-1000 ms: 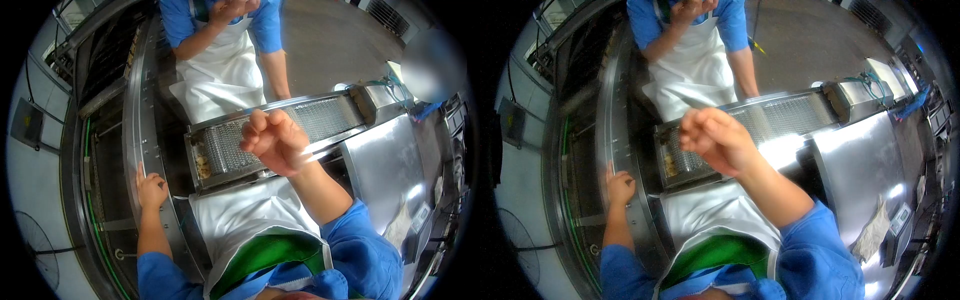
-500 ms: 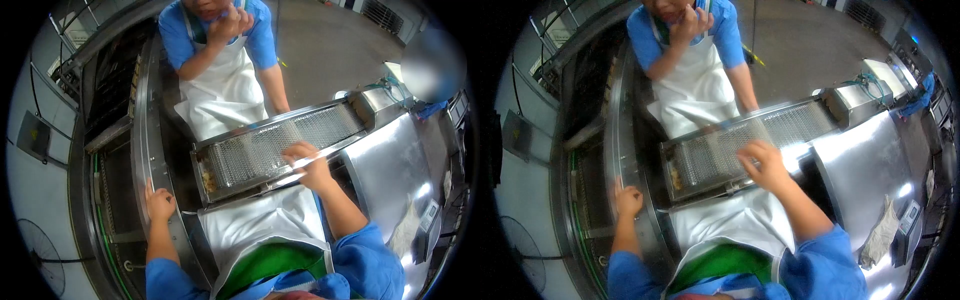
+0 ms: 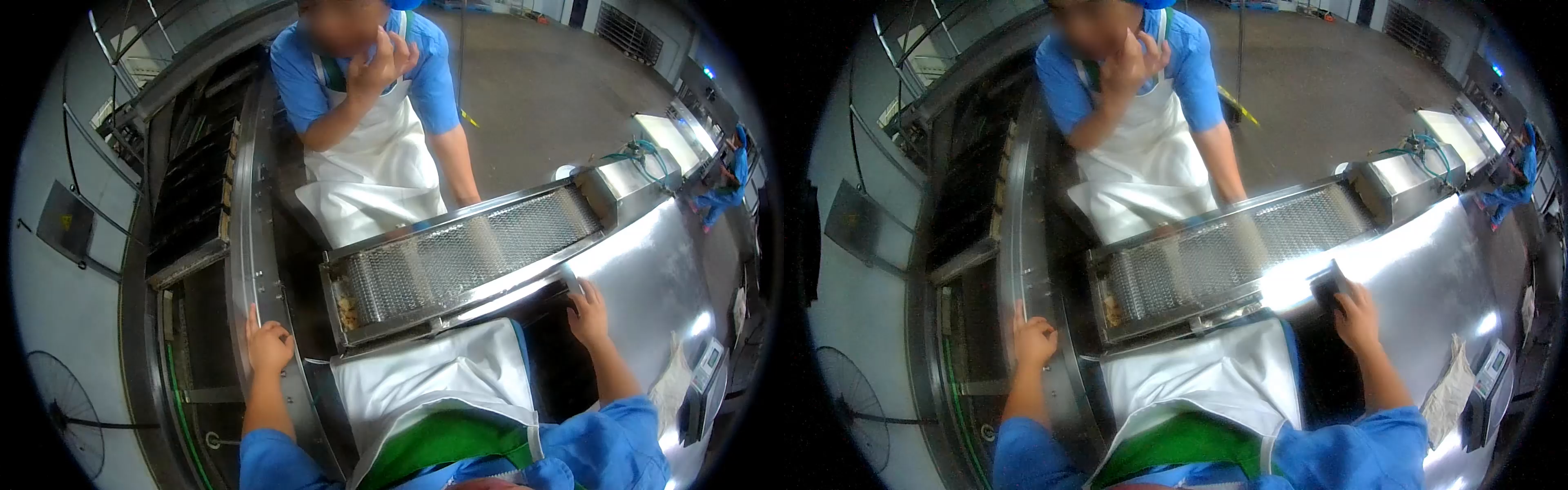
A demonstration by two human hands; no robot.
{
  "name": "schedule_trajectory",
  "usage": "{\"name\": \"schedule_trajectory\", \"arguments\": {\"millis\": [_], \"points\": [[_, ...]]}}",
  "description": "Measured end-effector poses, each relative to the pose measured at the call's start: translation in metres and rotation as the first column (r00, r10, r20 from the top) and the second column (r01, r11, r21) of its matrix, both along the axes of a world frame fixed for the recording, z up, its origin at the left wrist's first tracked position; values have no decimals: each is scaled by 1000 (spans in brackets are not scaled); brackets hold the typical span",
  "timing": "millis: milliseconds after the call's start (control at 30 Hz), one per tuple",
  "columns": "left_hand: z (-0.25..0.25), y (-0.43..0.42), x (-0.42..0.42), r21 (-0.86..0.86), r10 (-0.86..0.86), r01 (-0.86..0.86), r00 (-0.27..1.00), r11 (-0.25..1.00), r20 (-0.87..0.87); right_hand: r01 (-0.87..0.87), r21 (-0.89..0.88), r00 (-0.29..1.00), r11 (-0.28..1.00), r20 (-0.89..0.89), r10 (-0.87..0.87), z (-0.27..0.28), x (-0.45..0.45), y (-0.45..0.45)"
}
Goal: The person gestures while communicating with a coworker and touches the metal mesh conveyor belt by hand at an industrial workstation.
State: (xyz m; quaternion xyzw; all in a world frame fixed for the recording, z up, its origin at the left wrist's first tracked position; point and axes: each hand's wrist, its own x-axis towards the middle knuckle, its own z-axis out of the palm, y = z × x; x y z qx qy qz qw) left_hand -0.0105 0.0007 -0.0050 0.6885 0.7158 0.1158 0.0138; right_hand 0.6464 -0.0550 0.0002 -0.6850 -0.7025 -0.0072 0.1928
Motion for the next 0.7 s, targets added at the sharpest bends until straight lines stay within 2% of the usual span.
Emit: {"name": "schedule_trajectory", "arguments": {"millis": [67, 167, 400, 467, 700], "points": [[-1, -2, 0, -4, -1, 1, 1000, 1000, 3, 12, -18, 994, 1000, 106, -10, -11, 13, -11], [1, -2, 2, 15, -12, 12, 1000, 1000, -10, -41, -25, 990, 999, 137, 44, -27, 34, -20], [-7, -1, -6, 12, -18, 18, 1000, 1000, 2, -88, -35, 990, 995, 104, 91, -27, 44, -24], [-7, 1, -5, -5, 7, -7, 1000, 1000, 11, -120, -86, 973, 989, 189, 134, -21, 44, -22], [-8, 0, -4, -24, 14, -13, 999, 1000, 33, -108, -92, 972, 990, 197, 125, -24, 47, -22]]}}
